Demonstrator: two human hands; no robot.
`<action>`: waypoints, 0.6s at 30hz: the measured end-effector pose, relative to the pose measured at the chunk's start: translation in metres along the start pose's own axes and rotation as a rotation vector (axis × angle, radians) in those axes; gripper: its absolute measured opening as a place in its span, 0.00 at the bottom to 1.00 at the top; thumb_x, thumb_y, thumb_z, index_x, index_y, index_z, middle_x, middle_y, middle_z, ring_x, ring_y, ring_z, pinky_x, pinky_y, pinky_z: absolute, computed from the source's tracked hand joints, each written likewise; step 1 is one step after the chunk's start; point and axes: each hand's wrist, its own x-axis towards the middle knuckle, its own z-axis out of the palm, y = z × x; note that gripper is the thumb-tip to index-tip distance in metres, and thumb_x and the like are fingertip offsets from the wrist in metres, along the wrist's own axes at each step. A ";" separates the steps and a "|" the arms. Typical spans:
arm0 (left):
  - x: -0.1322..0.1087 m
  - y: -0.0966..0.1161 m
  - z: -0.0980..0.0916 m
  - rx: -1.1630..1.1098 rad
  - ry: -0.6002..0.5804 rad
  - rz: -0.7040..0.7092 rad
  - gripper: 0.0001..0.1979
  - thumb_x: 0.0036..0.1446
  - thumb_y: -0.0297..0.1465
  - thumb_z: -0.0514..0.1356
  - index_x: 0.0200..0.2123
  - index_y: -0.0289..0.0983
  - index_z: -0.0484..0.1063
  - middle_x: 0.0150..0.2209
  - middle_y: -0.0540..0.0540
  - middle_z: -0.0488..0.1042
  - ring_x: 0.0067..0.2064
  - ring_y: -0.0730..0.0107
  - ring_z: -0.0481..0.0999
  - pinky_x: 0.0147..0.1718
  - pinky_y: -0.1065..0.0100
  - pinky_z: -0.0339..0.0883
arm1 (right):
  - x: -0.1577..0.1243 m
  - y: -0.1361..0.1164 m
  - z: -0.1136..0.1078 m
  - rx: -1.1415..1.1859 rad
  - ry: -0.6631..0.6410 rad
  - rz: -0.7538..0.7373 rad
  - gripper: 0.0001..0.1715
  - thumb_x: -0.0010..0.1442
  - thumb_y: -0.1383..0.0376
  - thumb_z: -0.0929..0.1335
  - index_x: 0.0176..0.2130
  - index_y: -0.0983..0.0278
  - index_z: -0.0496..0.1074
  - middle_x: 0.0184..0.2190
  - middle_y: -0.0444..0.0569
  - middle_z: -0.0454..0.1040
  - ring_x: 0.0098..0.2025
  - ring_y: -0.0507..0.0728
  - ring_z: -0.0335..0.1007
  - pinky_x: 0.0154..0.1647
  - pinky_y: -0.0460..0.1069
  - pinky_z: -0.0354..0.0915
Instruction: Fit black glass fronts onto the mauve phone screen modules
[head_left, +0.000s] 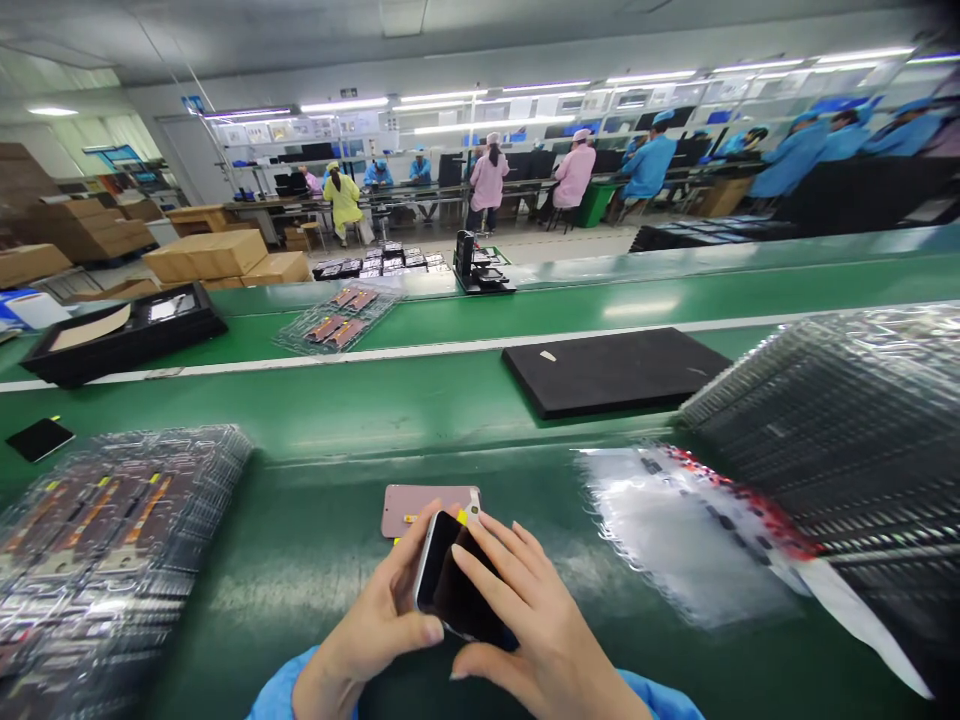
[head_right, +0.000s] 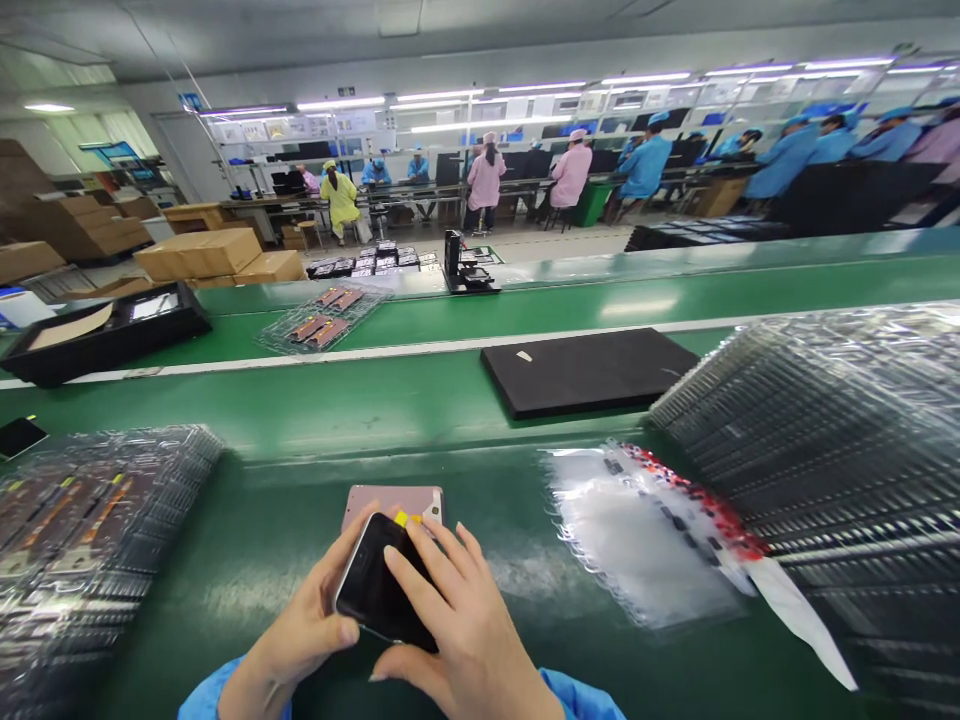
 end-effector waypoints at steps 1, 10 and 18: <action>0.002 0.002 0.001 -0.028 0.053 -0.014 0.36 0.50 0.37 0.71 0.62 0.53 0.65 0.63 0.47 0.69 0.62 0.57 0.68 0.58 0.62 0.65 | -0.001 0.001 0.001 0.055 0.011 0.040 0.53 0.55 0.43 0.71 0.69 0.60 0.51 0.66 0.62 0.60 0.67 0.73 0.54 0.62 0.73 0.54; 0.019 0.041 -0.007 0.027 0.315 -0.107 0.18 0.64 0.35 0.58 0.55 0.37 0.73 0.44 0.40 0.81 0.39 0.62 0.81 0.31 0.66 0.79 | 0.003 0.015 -0.007 1.112 -0.335 0.656 0.28 0.70 0.50 0.59 0.58 0.62 0.71 0.43 0.53 0.81 0.45 0.61 0.77 0.48 0.55 0.71; 0.021 0.039 -0.005 0.064 0.185 -0.132 0.25 0.65 0.46 0.51 0.57 0.39 0.71 0.53 0.36 0.76 0.48 0.55 0.78 0.33 0.64 0.78 | 0.002 0.013 0.002 1.236 -0.205 0.722 0.24 0.65 0.50 0.66 0.46 0.65 0.78 0.31 0.48 0.78 0.32 0.56 0.75 0.36 0.50 0.69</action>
